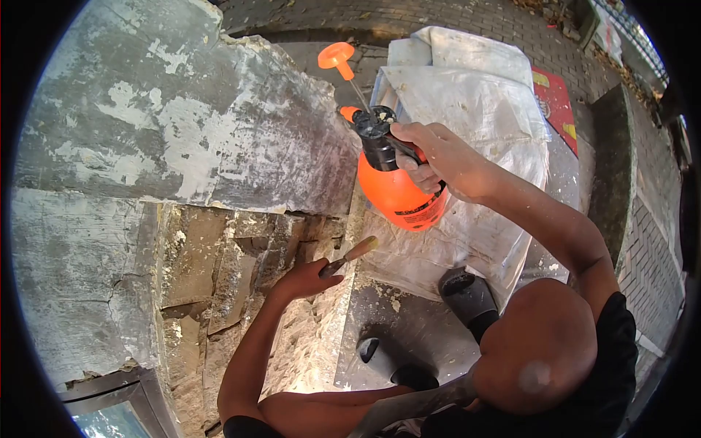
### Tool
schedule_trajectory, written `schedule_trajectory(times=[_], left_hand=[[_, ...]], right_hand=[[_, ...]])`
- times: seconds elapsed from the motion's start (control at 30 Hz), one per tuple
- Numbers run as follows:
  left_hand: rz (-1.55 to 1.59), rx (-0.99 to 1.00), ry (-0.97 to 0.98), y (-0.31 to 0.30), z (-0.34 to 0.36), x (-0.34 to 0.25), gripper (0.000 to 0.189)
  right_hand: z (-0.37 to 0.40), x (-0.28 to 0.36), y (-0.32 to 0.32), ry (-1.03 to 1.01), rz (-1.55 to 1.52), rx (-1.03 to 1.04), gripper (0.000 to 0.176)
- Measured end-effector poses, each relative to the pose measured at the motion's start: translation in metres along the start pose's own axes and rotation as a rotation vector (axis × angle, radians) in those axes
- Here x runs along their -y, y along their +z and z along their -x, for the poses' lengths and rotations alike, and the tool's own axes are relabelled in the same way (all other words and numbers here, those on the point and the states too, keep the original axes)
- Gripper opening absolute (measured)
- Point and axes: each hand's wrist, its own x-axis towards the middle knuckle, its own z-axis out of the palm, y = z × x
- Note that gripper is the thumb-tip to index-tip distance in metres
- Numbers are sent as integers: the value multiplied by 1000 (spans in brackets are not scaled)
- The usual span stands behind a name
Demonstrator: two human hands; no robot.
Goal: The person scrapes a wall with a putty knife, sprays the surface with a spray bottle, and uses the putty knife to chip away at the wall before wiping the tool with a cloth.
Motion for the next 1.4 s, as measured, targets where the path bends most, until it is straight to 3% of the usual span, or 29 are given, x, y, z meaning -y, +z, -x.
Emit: schedule_trajectory(times=[0.23, 0.43, 0.6, 0.7, 0.87, 0.93, 1.03, 1.13, 1.27, 1.4], left_hand=[[5, 3, 15, 1, -4, 5, 57], [12, -2, -9, -5, 4, -4, 62], [53, -16, -23, -6, 8, -9, 68], [61, -6, -24, -3, 3, -2, 70], [99, -5, -43, -1, 3, 2, 63], [223, 0, 28, 6, -7, 16, 60], [558, 44, 19, 6, 3, 6, 57], [946, 151, 64, 7, 7, -8, 64], [1349, 299, 229, 10, 4, -27, 70], [1456, 367, 294, 11, 1, -39, 73]], right_hand=[[0, 16, 0, -52, 38, 35, 45], [14, -9, -20, 31, 48, 34, 46], [40, -33, -22, 139, 38, -116, 49], [57, -39, -25, 240, 112, -49, 49], [65, -50, -27, 201, 114, -54, 47], [70, -44, -21, 204, 252, 31, 46], [70, -54, -17, 239, 178, 10, 51], [76, -56, -21, 258, 336, 209, 51], [79, -52, -2, 223, 772, 556, 55], [77, -59, 10, 248, 853, 582, 55]])
